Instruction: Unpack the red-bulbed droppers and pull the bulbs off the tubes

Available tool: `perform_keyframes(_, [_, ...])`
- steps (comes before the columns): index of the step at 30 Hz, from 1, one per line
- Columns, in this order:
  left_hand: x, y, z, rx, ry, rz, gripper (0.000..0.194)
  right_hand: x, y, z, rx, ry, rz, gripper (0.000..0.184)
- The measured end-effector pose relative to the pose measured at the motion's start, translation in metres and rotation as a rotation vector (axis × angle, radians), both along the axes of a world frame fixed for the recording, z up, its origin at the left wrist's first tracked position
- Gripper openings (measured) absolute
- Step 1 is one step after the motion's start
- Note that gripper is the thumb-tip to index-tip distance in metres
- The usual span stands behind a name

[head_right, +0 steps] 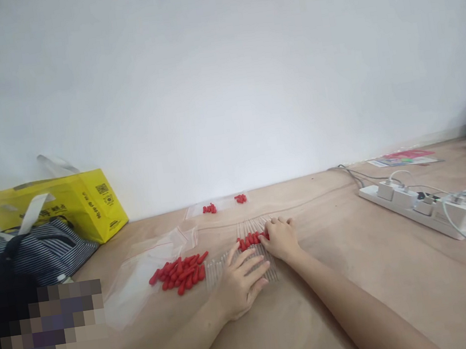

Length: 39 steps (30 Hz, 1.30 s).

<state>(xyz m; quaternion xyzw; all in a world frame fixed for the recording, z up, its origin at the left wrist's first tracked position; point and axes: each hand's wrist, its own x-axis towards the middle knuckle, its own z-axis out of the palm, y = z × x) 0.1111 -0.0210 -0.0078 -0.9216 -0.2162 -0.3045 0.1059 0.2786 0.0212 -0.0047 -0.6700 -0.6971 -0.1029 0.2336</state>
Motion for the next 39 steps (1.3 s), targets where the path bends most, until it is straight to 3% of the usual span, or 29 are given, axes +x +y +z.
perform_keyframes(5, [-0.022,-0.021,0.011,0.081,-0.177,0.049,0.018,-0.008,0.002,-0.004,0.031,-0.031,-0.041,0.023])
perform_keyframes(9, [-0.033,-0.021,0.017,0.058,-0.339,0.212,0.018,-0.010,0.003,-0.006,0.066,0.023,-0.105,0.022])
perform_keyframes(11, [-0.041,-0.020,0.018,0.021,-0.347,0.225,0.019,-0.010,0.001,-0.007,0.140,0.098,-0.120,0.024])
perform_keyframes(14, [-0.059,-0.023,0.015,-0.050,-0.115,0.037,0.025,-0.008,-0.006,-0.007,0.257,0.241,-0.076,0.027])
perform_keyframes(16, [-0.073,-0.025,0.013,-0.087,0.080,-0.038,0.040,-0.007,-0.013,-0.008,0.290,0.328,-0.016,0.029])
perform_keyframes(20, [-0.084,-0.019,0.010,-0.157,0.252,0.102,0.053,-0.009,-0.027,-0.013,0.287,0.501,0.106,0.030])
perform_keyframes(24, [-0.074,-0.002,0.012,-0.195,0.253,0.209,0.060,-0.012,-0.036,-0.017,0.269,0.602,0.183,0.031])
perform_keyframes(28, [-0.069,0.004,0.010,-0.177,0.110,0.309,0.062,-0.010,-0.044,-0.018,0.226,0.739,0.292,0.030])
perform_keyframes(32, [-0.064,-0.011,0.009,-0.228,-0.165,0.391,0.032,-0.022,-0.054,-0.017,0.191,0.864,0.316,0.028])
perform_keyframes(39, [-0.022,-0.035,0.013,-0.877,-0.660,0.220,0.036,-0.068,-0.078,-0.014,0.130,0.861,0.414,0.029])
